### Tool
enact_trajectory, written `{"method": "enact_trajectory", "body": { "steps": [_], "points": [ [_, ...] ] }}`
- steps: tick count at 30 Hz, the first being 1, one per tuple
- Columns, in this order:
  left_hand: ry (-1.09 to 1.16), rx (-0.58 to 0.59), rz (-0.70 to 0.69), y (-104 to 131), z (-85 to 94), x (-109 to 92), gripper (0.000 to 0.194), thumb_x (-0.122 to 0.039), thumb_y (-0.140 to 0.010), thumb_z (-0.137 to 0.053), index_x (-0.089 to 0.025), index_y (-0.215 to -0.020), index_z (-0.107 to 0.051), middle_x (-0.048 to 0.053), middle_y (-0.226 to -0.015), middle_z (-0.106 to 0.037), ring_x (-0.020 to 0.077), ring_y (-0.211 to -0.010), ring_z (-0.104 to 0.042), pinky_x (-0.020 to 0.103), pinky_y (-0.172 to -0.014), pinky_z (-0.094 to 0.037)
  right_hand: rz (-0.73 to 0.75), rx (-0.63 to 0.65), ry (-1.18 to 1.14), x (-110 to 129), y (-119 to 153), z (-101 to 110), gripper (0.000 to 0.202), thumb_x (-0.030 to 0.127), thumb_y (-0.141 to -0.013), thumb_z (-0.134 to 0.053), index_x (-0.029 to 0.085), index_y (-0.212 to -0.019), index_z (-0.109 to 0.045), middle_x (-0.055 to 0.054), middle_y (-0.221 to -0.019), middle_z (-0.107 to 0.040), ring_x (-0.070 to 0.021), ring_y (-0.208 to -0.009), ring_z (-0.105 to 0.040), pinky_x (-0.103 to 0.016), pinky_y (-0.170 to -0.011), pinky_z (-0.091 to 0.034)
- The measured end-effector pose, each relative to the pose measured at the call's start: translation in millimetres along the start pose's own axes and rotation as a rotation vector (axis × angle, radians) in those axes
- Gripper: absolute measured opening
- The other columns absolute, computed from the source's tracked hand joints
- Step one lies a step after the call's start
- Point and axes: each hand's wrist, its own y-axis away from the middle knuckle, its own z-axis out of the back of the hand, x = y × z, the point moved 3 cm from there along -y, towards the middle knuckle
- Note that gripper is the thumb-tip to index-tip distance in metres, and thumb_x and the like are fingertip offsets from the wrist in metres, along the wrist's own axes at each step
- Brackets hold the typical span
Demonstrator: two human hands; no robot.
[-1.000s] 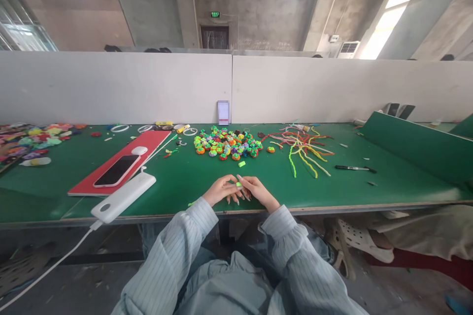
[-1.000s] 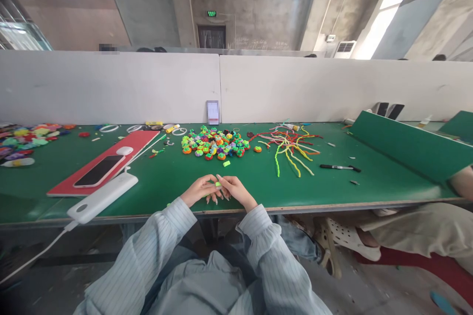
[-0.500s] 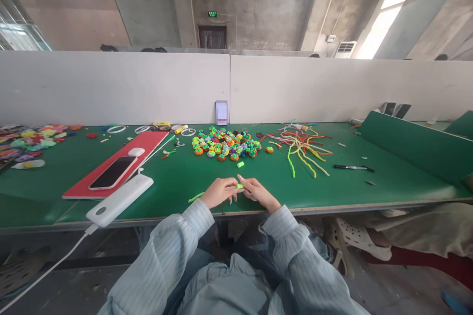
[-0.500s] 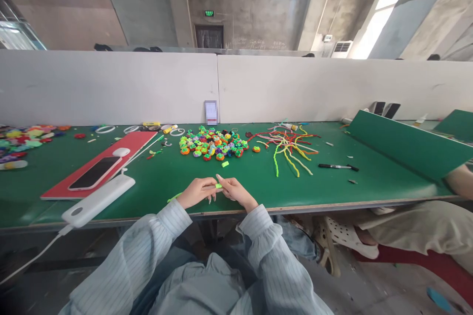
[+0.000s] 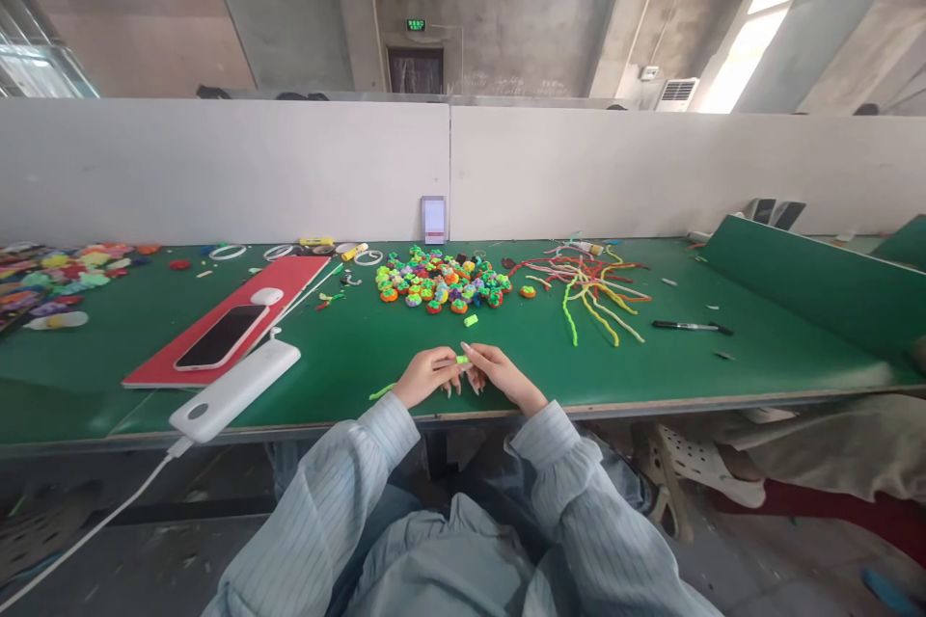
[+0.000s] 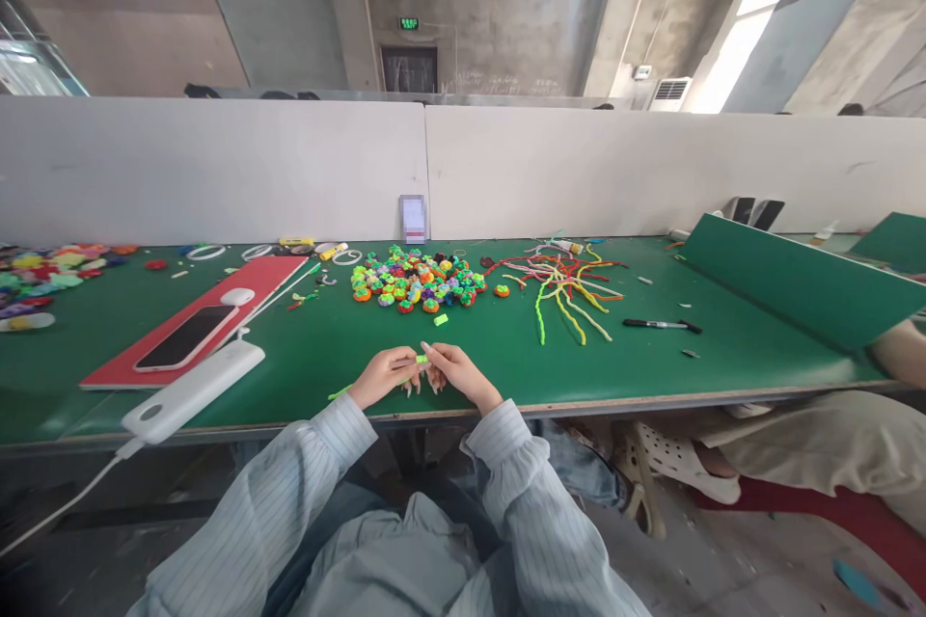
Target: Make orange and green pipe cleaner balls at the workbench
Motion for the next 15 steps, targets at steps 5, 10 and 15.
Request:
{"method": "enact_trajectory", "body": {
  "steps": [5, 10, 15],
  "points": [
    [-0.01, 0.051, 0.02, 0.3, -0.7, -2.8, 0.033, -0.045, -0.071, -0.062, -0.013, -0.069, -0.055, 0.003, -0.062, -0.062, 0.0098, -0.051, -0.055, 0.021, -0.05, -0.043, -0.015, 0.0, 0.021, 0.7, 1.1, -2.0, 0.048, 0.057, -0.081, -0.043, 0.018, -0.054, -0.043, 0.007, -0.036, -0.042, -0.0054, -0.03, -0.036, -0.019, -0.032, -0.027],
    [-0.014, 0.043, 0.029, -0.1, 0.3, -3.7, 0.03, -0.042, -0.069, -0.064, -0.013, -0.072, -0.057, 0.003, -0.066, -0.064, 0.0117, -0.058, -0.056, 0.022, -0.056, -0.043, -0.041, 0.029, 0.039, 3.2, 2.8, -3.4, 0.05, 0.057, -0.083, -0.039, 0.018, -0.051, -0.043, 0.007, -0.033, -0.039, -0.0052, -0.027, -0.031, -0.02, -0.03, -0.024],
    [-0.17, 0.007, -0.061, 0.4, 2.1, -6.7, 0.026, -0.04, -0.072, -0.061, -0.014, -0.069, -0.061, 0.0, -0.066, -0.061, 0.0137, -0.067, -0.056, 0.023, -0.065, -0.042, -0.038, 0.074, 0.074, 6.3, 4.7, -3.5, 0.052, 0.059, -0.084, -0.036, 0.018, -0.052, -0.043, 0.008, -0.032, -0.036, -0.0046, -0.026, -0.028, -0.02, -0.032, -0.023]
  ]
}}
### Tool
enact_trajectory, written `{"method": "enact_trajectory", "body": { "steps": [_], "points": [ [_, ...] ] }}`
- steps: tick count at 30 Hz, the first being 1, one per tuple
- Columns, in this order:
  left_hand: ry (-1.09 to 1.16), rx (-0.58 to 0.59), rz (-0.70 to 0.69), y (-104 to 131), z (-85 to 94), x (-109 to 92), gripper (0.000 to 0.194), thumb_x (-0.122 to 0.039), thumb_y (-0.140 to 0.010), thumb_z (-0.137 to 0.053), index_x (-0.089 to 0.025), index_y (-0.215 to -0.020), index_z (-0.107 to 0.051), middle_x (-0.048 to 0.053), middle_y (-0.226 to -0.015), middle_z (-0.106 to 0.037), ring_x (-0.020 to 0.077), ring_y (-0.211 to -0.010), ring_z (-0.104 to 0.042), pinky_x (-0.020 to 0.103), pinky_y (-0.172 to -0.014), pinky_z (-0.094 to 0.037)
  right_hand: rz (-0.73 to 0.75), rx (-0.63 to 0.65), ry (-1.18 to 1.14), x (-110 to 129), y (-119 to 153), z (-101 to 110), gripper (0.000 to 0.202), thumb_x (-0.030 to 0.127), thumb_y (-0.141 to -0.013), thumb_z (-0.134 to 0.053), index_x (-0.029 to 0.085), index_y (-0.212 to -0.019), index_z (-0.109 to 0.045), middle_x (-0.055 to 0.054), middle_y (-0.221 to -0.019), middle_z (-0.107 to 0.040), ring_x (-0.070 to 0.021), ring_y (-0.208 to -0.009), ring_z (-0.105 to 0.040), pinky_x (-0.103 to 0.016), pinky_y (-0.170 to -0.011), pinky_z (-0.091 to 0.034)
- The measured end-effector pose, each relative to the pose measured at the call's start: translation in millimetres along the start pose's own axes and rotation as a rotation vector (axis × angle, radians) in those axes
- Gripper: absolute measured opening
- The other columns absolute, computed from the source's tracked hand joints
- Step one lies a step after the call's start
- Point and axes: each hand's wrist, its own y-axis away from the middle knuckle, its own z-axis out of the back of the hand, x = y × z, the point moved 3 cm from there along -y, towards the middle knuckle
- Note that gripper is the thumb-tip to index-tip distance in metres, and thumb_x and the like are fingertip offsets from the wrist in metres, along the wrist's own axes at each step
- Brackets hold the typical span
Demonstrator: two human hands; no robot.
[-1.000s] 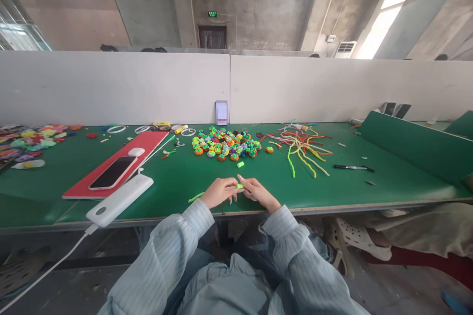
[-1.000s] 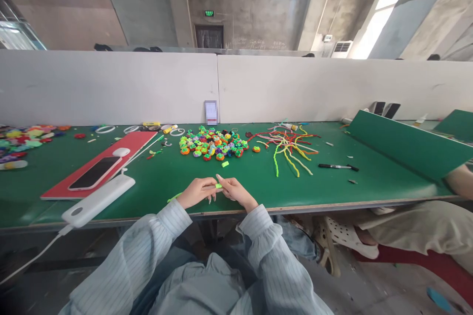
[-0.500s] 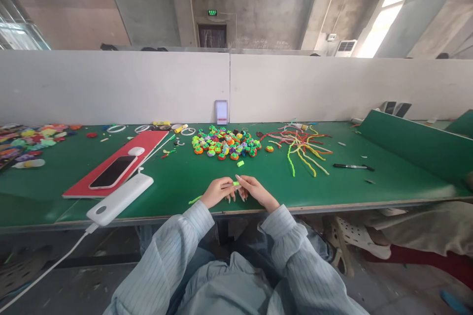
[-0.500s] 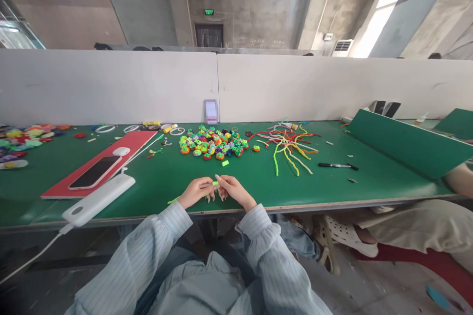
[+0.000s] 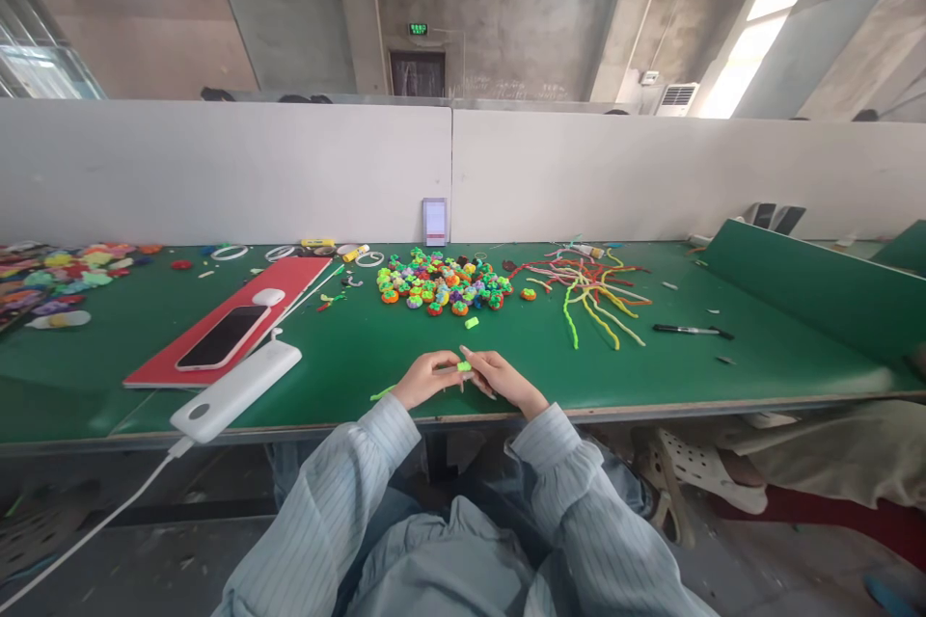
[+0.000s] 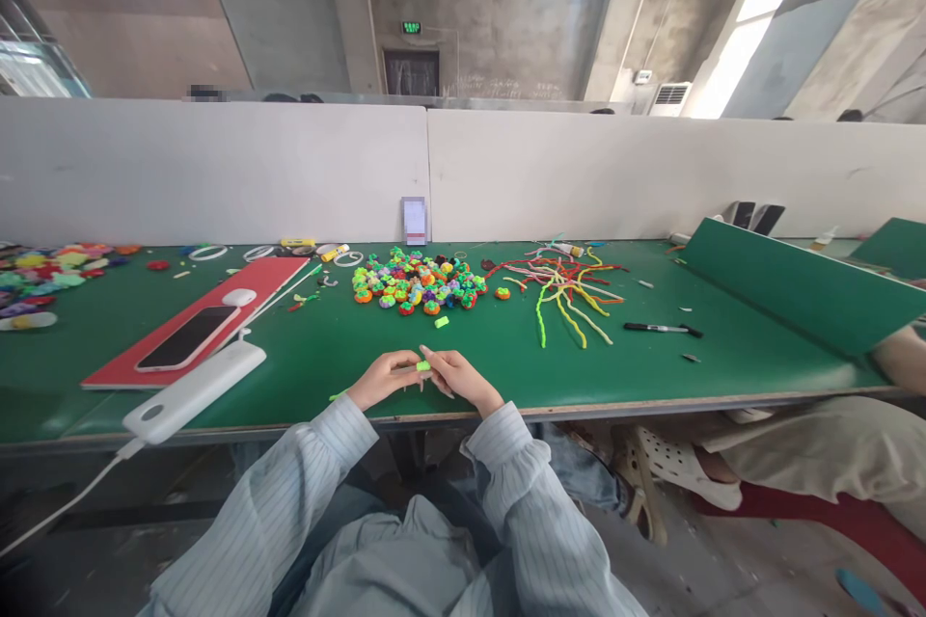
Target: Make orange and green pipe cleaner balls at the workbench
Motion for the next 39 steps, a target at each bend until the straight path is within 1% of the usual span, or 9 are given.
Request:
{"method": "enact_trajectory", "body": {
  "steps": [3, 5, 9, 12, 16, 23, 28, 34, 39],
  "points": [
    [-0.108, -0.082, -0.051, -0.7, 2.6, 3.0, 0.025, -0.039, -0.07, -0.063, -0.015, -0.065, -0.061, 0.0, -0.068, -0.056, 0.0131, -0.068, -0.053, 0.023, -0.065, -0.041, -0.008, 0.012, 0.006, 0.7, 1.0, 0.1, 0.052, 0.058, -0.083, -0.038, 0.018, -0.05, -0.042, 0.008, -0.033, -0.037, -0.0042, -0.027, -0.028, -0.02, -0.033, -0.022],
    [-0.123, -0.111, -0.073, -1.5, 2.9, 7.1, 0.024, -0.038, -0.07, -0.064, -0.015, -0.065, -0.061, 0.0, -0.071, -0.053, 0.0127, -0.069, -0.051, 0.023, -0.064, -0.04, -0.013, 0.008, -0.002, 0.1, 1.0, -0.1, 0.052, 0.057, -0.083, -0.039, 0.018, -0.049, -0.041, 0.008, -0.032, -0.037, -0.0041, -0.027, -0.028, -0.02, -0.033, -0.022],
    [-0.095, -0.108, -0.088, -2.9, 1.4, 12.8, 0.027, -0.04, -0.074, -0.06, -0.015, -0.064, -0.059, 0.001, -0.072, -0.048, 0.0122, -0.07, -0.049, 0.023, -0.065, -0.04, -0.027, -0.023, -0.044, -3.1, -0.9, -1.3, 0.052, 0.058, -0.083, -0.039, 0.018, -0.05, -0.043, 0.008, -0.033, -0.037, -0.0045, -0.026, -0.03, -0.019, -0.031, -0.023],
    [-0.089, -0.094, -0.078, -2.8, 1.1, 11.1, 0.033, -0.043, -0.076, -0.056, -0.015, -0.06, -0.058, 0.0, -0.071, -0.045, 0.0113, -0.067, -0.048, 0.022, -0.064, -0.04, -0.038, -0.064, -0.055, -5.5, -3.2, -1.0, 0.054, 0.062, -0.08, -0.039, 0.017, -0.05, -0.045, 0.007, -0.034, -0.04, -0.005, -0.028, -0.036, -0.018, -0.031, -0.027],
    [-0.069, -0.083, -0.068, -2.6, 1.9, 8.2, 0.037, -0.045, -0.079, -0.052, -0.014, -0.058, -0.056, -0.001, -0.069, -0.043, 0.0104, -0.064, -0.048, 0.022, -0.062, -0.04, -0.035, -0.074, -0.05, -6.2, -5.5, 0.0, 0.056, 0.064, -0.078, -0.04, 0.016, -0.052, -0.048, 0.004, -0.037, -0.046, -0.0052, -0.03, -0.041, -0.017, -0.032, -0.03],
    [-0.092, -0.1, -0.066, -3.9, 1.1, 12.8, 0.039, -0.047, -0.079, -0.05, -0.015, -0.058, -0.054, -0.001, -0.067, -0.043, 0.0105, -0.063, -0.048, 0.022, -0.061, -0.039, -0.035, -0.099, -0.048, -6.5, -6.5, 1.5, 0.056, 0.063, -0.079, -0.039, 0.015, -0.053, -0.049, 0.003, -0.039, -0.05, -0.0052, -0.031, -0.043, -0.017, -0.033, -0.032],
    [-0.073, -0.079, -0.033, -3.6, -1.0, 11.6, 0.038, -0.046, -0.076, -0.054, -0.015, -0.055, -0.049, -0.003, -0.058, -0.043, 0.0095, -0.057, -0.045, 0.021, -0.057, -0.037, -0.022, -0.116, -0.051, -6.4, -7.4, 2.5, 0.047, 0.062, -0.077, -0.045, 0.017, -0.062, -0.047, 0.004, -0.045, -0.053, -0.0055, -0.033, -0.045, -0.017, -0.034, -0.034],
    [0.029, -0.083, 0.0, -4.7, -2.5, 4.8, 0.03, -0.044, -0.073, -0.06, -0.015, -0.068, -0.052, -0.004, -0.057, -0.047, 0.0085, -0.053, -0.047, 0.021, -0.054, -0.039, -0.023, -0.121, -0.04, -11.0, -8.4, 3.0, 0.048, 0.06, -0.079, -0.043, 0.017, -0.059, -0.046, 0.006, -0.039, -0.049, -0.0053, -0.029, -0.041, -0.017, -0.031, -0.031],
    [-0.03, -0.132, -0.079, -11.4, -2.6, 6.2, 0.032, -0.045, -0.072, -0.06, -0.014, -0.064, -0.053, -0.002, -0.063, -0.046, 0.0098, -0.06, -0.049, 0.022, -0.059, -0.043, -0.079, -0.144, -0.066, -16.6, -10.6, 5.2, 0.05, 0.062, -0.078, -0.044, 0.017, -0.056, -0.046, 0.005, -0.037, -0.049, -0.0053, -0.026, -0.04, -0.017, -0.028, -0.029]
  ]
}}
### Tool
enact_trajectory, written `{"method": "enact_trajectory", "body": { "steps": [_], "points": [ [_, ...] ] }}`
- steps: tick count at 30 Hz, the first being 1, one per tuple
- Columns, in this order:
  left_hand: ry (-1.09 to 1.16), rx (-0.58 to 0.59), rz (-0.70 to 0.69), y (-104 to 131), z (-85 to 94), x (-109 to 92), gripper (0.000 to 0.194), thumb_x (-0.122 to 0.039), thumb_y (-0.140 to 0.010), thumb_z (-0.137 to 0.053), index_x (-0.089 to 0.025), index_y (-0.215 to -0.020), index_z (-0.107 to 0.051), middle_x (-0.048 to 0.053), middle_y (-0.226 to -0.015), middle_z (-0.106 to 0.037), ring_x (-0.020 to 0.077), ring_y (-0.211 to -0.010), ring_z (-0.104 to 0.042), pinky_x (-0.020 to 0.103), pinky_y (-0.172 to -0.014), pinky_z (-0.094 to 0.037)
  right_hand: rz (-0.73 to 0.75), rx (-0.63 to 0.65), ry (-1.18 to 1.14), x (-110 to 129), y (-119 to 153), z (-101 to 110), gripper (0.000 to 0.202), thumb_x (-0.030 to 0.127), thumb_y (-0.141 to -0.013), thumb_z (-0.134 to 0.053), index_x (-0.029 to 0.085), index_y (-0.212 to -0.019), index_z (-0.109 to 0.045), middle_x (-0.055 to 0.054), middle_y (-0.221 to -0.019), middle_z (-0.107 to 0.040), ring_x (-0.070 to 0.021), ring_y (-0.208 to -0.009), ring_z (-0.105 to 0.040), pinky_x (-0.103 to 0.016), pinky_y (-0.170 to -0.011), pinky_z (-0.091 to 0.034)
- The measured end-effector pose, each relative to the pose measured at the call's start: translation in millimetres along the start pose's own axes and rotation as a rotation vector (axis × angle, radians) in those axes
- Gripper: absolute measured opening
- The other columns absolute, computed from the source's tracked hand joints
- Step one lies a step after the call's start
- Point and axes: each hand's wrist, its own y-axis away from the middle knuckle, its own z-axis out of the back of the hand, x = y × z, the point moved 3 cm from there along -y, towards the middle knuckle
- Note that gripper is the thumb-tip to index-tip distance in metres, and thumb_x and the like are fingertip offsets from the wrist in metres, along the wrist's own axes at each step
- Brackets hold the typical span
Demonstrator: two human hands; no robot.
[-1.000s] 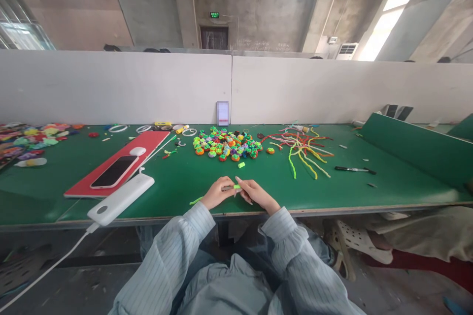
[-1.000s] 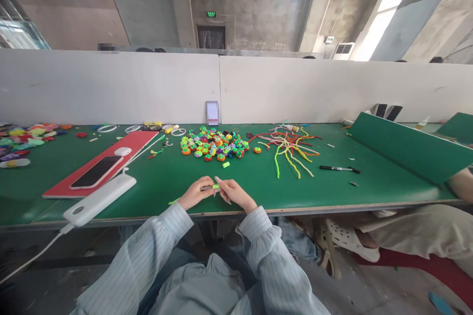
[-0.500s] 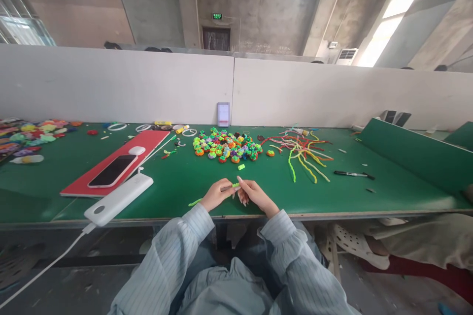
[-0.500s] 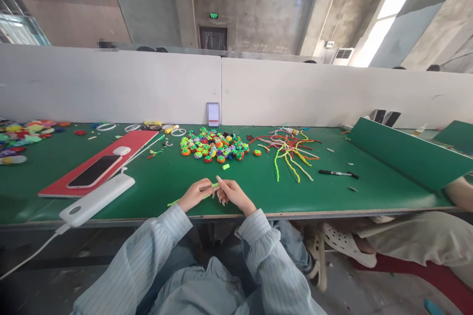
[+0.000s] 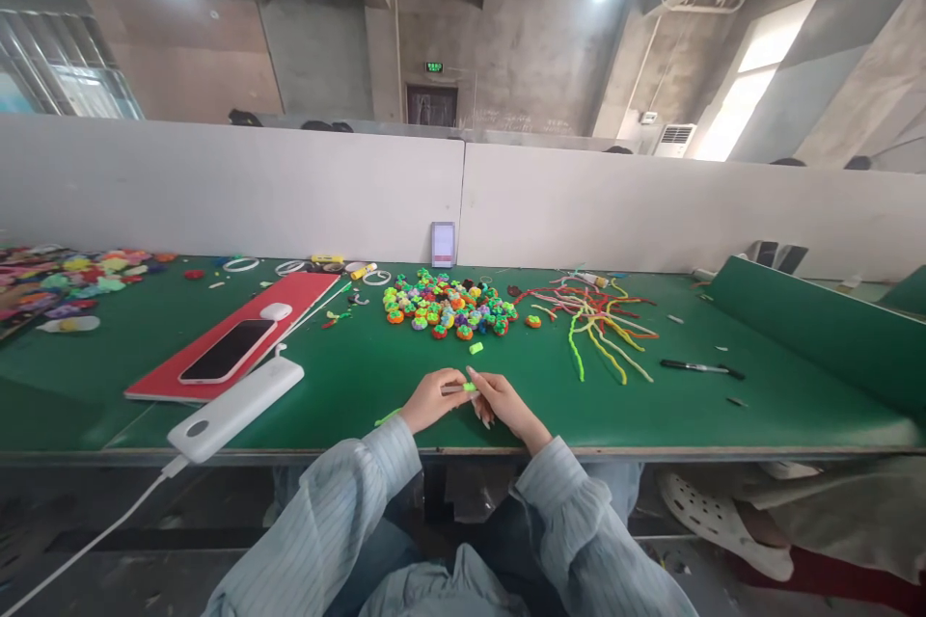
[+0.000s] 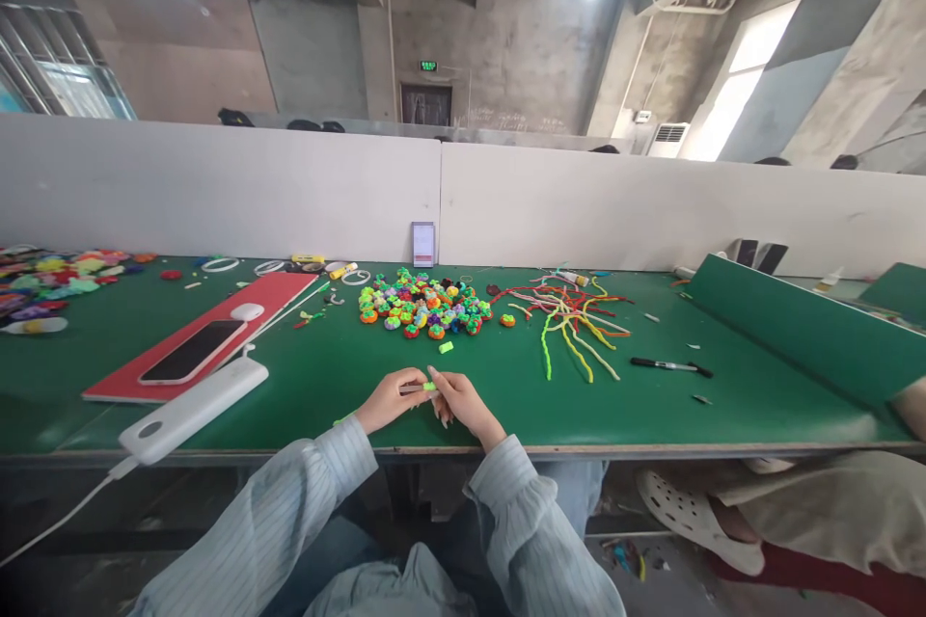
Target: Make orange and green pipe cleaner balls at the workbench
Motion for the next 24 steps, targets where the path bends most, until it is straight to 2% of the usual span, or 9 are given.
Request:
{"method": "enact_trajectory", "body": {
  "steps": [5, 8, 11, 14, 17, 24],
  "points": [
    [-0.093, 0.022, -0.076, -12.8, 2.5, 2.0, 0.037, -0.046, -0.076, -0.054, -0.014, -0.057, -0.053, -0.002, -0.06, -0.045, 0.0104, -0.059, -0.047, 0.022, -0.06, -0.043, -0.031, -0.022, -0.03, -0.2, -12.0, 3.0, 0.056, 0.067, -0.075, -0.041, 0.016, -0.053, -0.048, 0.002, -0.037, -0.052, -0.0068, -0.026, -0.044, -0.017, -0.028, -0.03],
    [-0.066, -0.029, -0.063, -20.9, 6.1, 1.9, 0.038, -0.047, -0.077, -0.053, -0.015, -0.058, -0.052, -0.002, -0.059, -0.044, 0.0104, -0.059, -0.047, 0.021, -0.059, -0.042, -0.032, -0.027, -0.042, 1.7, -25.3, 3.3, 0.062, 0.071, -0.074, -0.034, 0.016, -0.05, -0.047, 0.0, -0.037, -0.052, -0.0076, -0.027, -0.046, -0.018, -0.027, -0.031],
    [-0.027, -0.091, -0.024, -24.5, 8.2, 3.8, 0.036, -0.047, -0.075, -0.053, -0.015, -0.059, -0.05, -0.003, -0.056, -0.043, 0.0102, -0.057, -0.046, 0.021, -0.057, -0.041, -0.004, -0.058, -0.061, 3.6, -34.8, 4.1, 0.059, 0.071, -0.074, -0.035, 0.017, -0.053, -0.045, 0.003, -0.037, -0.05, -0.0073, -0.027, -0.045, -0.017, -0.027, -0.03],
    [-0.035, -0.087, -0.016, -22.8, 6.6, 7.0, 0.033, -0.043, -0.074, -0.056, -0.015, -0.058, -0.05, -0.004, -0.055, -0.042, 0.0099, -0.056, -0.045, 0.021, -0.056, -0.04, 0.028, -0.058, -0.069, 4.5, -34.0, 5.2, 0.052, 0.068, -0.072, -0.045, 0.017, -0.06, -0.046, 0.005, -0.038, -0.05, -0.0071, -0.029, -0.047, -0.016, -0.028, -0.031],
    [-0.038, -0.059, 0.003, -18.4, 4.6, 10.6, 0.033, -0.041, -0.073, -0.059, -0.015, -0.056, -0.048, -0.004, -0.054, -0.042, 0.0094, -0.055, -0.045, 0.021, -0.056, -0.039, 0.049, -0.034, -0.054, 5.3, -27.4, 6.7, 0.048, 0.062, -0.072, -0.052, 0.016, -0.059, -0.048, 0.005, -0.038, -0.051, -0.006, -0.028, -0.044, -0.015, -0.028, -0.029],
    [-0.085, -0.008, -0.007, -14.2, 3.1, 10.6, 0.028, -0.037, -0.074, -0.059, -0.014, -0.059, -0.052, -0.003, -0.056, -0.047, 0.0092, -0.056, -0.046, 0.02, -0.055, -0.037, 0.076, -0.033, -0.033, 5.5, -22.8, 8.8, 0.047, 0.056, -0.077, -0.051, 0.016, -0.053, -0.047, 0.006, -0.032, -0.044, -0.0039, -0.023, -0.034, -0.017, -0.025, -0.02]
  ]
}}
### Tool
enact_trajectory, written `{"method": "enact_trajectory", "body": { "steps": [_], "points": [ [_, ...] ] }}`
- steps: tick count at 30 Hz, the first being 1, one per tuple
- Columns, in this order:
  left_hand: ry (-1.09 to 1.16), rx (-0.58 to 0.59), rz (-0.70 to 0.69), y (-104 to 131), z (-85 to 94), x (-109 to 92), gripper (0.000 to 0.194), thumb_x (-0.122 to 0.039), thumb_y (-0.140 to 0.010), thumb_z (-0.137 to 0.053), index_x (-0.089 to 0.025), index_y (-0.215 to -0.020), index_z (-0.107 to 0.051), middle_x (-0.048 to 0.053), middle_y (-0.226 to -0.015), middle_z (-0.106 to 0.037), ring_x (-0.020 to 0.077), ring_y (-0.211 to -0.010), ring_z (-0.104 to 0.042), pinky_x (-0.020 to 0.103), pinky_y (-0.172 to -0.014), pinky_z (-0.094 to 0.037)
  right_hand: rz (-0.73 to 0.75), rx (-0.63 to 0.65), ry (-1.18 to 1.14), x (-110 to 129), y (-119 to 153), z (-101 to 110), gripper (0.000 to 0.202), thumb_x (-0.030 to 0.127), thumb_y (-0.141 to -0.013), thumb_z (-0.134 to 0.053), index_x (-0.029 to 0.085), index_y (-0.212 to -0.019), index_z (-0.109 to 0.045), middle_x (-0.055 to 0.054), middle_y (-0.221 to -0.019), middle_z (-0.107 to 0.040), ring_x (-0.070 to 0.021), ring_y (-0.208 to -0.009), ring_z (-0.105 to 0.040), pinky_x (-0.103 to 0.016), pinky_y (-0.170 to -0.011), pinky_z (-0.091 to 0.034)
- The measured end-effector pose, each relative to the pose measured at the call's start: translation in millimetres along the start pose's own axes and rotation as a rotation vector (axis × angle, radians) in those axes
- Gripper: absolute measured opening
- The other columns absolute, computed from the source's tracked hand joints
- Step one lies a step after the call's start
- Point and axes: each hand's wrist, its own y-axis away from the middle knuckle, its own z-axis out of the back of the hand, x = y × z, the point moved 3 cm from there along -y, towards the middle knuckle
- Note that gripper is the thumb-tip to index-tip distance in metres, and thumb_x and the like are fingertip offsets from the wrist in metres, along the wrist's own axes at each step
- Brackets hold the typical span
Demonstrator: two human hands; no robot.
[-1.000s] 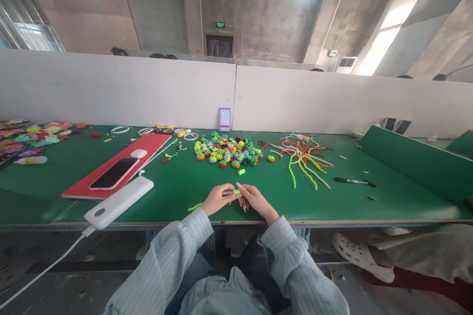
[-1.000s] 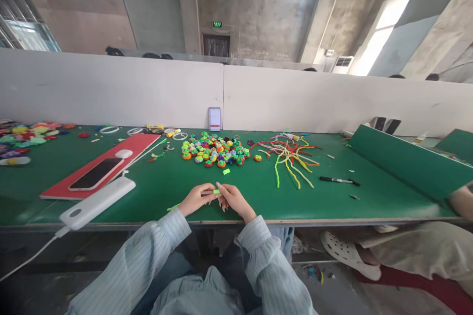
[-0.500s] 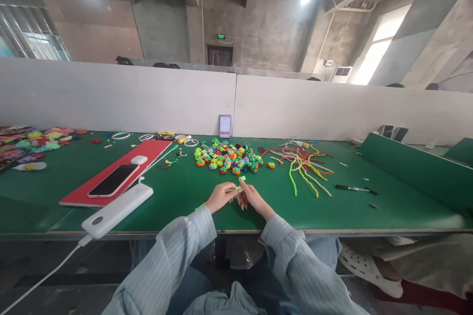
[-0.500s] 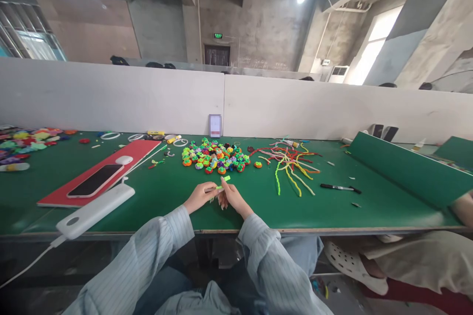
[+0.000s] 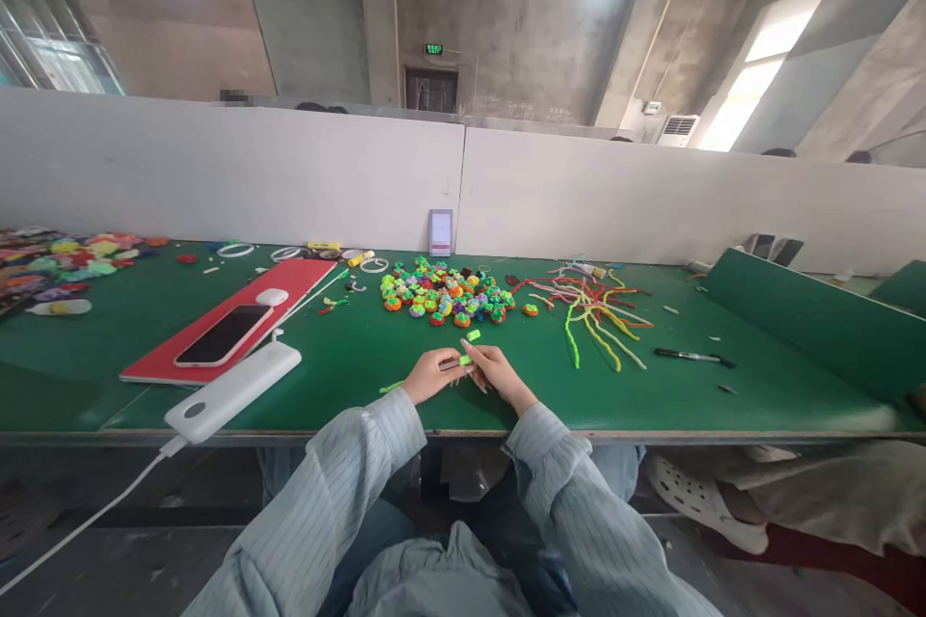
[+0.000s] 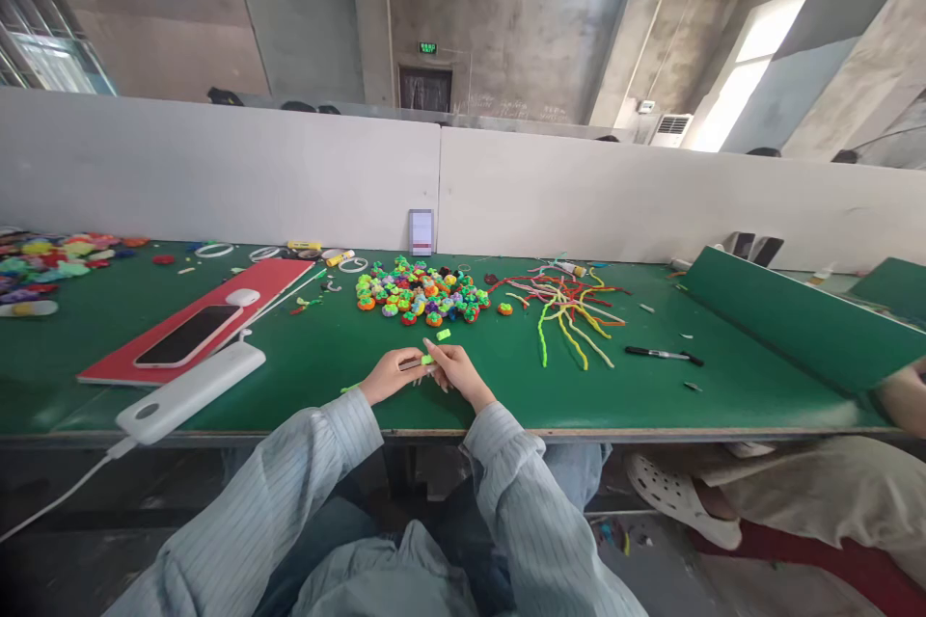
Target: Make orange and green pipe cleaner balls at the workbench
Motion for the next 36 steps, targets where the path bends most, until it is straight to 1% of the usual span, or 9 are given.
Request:
{"method": "enact_trajectory", "body": {
  "steps": [5, 8, 12, 15, 18, 21, 24, 29, 36],
  "points": [
    [0.096, -0.018, 0.009, -0.2, -1.6, 0.8, 0.025, -0.037, -0.073, -0.06, -0.014, -0.065, -0.053, -0.002, -0.061, -0.05, 0.0102, -0.058, -0.05, 0.022, -0.059, -0.042, 0.003, 0.023, -0.011, 0.0, 0.5, -0.9, 0.05, 0.055, -0.079, -0.049, 0.019, -0.046, -0.037, 0.01, -0.03, -0.029, -0.0024, -0.023, -0.023, -0.018, -0.026, -0.015],
    [0.128, -0.025, 0.004, -0.1, -1.9, 1.8, 0.026, -0.039, -0.072, -0.06, -0.014, -0.068, -0.054, -0.001, -0.065, -0.051, 0.0107, -0.06, -0.051, 0.023, -0.062, -0.044, -0.002, 0.047, -0.007, 0.7, 1.6, -2.3, 0.053, 0.057, -0.079, -0.047, 0.02, -0.044, -0.034, 0.01, -0.031, -0.025, -0.0029, -0.024, -0.022, -0.019, -0.026, -0.015],
    [0.127, -0.017, -0.011, -0.3, -1.1, 1.1, 0.029, -0.041, -0.072, -0.059, -0.014, -0.064, -0.053, -0.001, -0.064, -0.049, 0.0106, -0.061, -0.05, 0.023, -0.062, -0.043, 0.007, 0.061, 0.019, 1.4, 3.4, -4.2, 0.057, 0.058, -0.08, -0.045, 0.02, -0.04, -0.031, 0.008, -0.029, -0.027, -0.0029, -0.023, -0.024, -0.019, -0.026, -0.017],
    [0.146, -0.023, 0.007, -0.8, 0.9, -0.2, 0.034, -0.046, -0.073, -0.056, -0.015, -0.06, -0.051, -0.003, -0.06, -0.046, 0.01, -0.059, -0.047, 0.022, -0.059, -0.04, 0.012, 0.05, 0.03, 1.6, 3.4, -5.1, 0.057, 0.059, -0.081, -0.042, 0.019, -0.04, -0.035, 0.007, -0.028, -0.032, -0.0036, -0.023, -0.029, -0.018, -0.027, -0.022],
    [0.147, -0.046, 0.037, -1.5, 3.7, -0.5, 0.037, -0.049, -0.074, -0.053, -0.015, -0.06, -0.049, -0.004, -0.056, -0.042, 0.0088, -0.055, -0.042, 0.02, -0.053, -0.034, 0.014, 0.02, 0.032, 2.7, 1.6, -5.3, 0.055, 0.061, -0.081, -0.039, 0.018, -0.046, -0.041, 0.005, -0.031, -0.04, -0.0048, -0.025, -0.036, -0.018, -0.029, -0.026],
    [0.159, -0.038, 0.082, -2.6, 4.3, 1.7, 0.04, -0.05, -0.075, -0.052, -0.015, -0.057, -0.046, -0.006, -0.052, -0.037, 0.0077, -0.051, -0.037, 0.02, -0.049, -0.029, 0.012, 0.005, 0.024, 3.8, -0.9, -5.2, 0.052, 0.063, -0.078, -0.041, 0.018, -0.054, -0.044, 0.005, -0.036, -0.046, -0.0056, -0.027, -0.041, -0.017, -0.029, -0.029],
    [0.19, -0.027, 0.099, -3.8, 3.3, 4.3, 0.04, -0.052, -0.073, -0.054, -0.015, -0.058, -0.046, -0.006, -0.053, -0.037, 0.0077, -0.052, -0.037, 0.02, -0.049, -0.029, 0.005, 0.005, 0.01, 3.1, -2.8, -4.6, 0.049, 0.064, -0.077, -0.041, 0.018, -0.061, -0.045, 0.005, -0.04, -0.05, -0.0064, -0.029, -0.044, -0.017, -0.029, -0.031],
    [0.201, -0.014, 0.095, -3.8, 2.3, 4.7, 0.038, -0.05, -0.073, -0.054, -0.014, -0.061, -0.05, -0.005, -0.054, -0.039, 0.0082, -0.054, -0.038, 0.02, -0.051, -0.03, 0.004, -0.012, -0.008, -0.6, -4.1, -2.6, 0.046, 0.062, -0.077, -0.043, 0.018, -0.065, -0.045, 0.006, -0.044, -0.051, -0.0062, -0.031, -0.045, -0.016, -0.03, -0.032],
    [0.17, -0.013, 0.093, -2.9, 2.9, 3.7, 0.041, -0.052, -0.074, -0.051, -0.015, -0.059, -0.048, -0.005, -0.054, -0.038, 0.0085, -0.053, -0.037, 0.021, -0.051, -0.029, 0.018, -0.004, -0.013, -0.5, -4.6, -2.3, 0.04, 0.058, -0.078, -0.047, 0.019, -0.07, -0.044, 0.007, -0.047, -0.051, -0.0066, -0.034, -0.048, -0.016, -0.031, -0.033]
  ]
}}
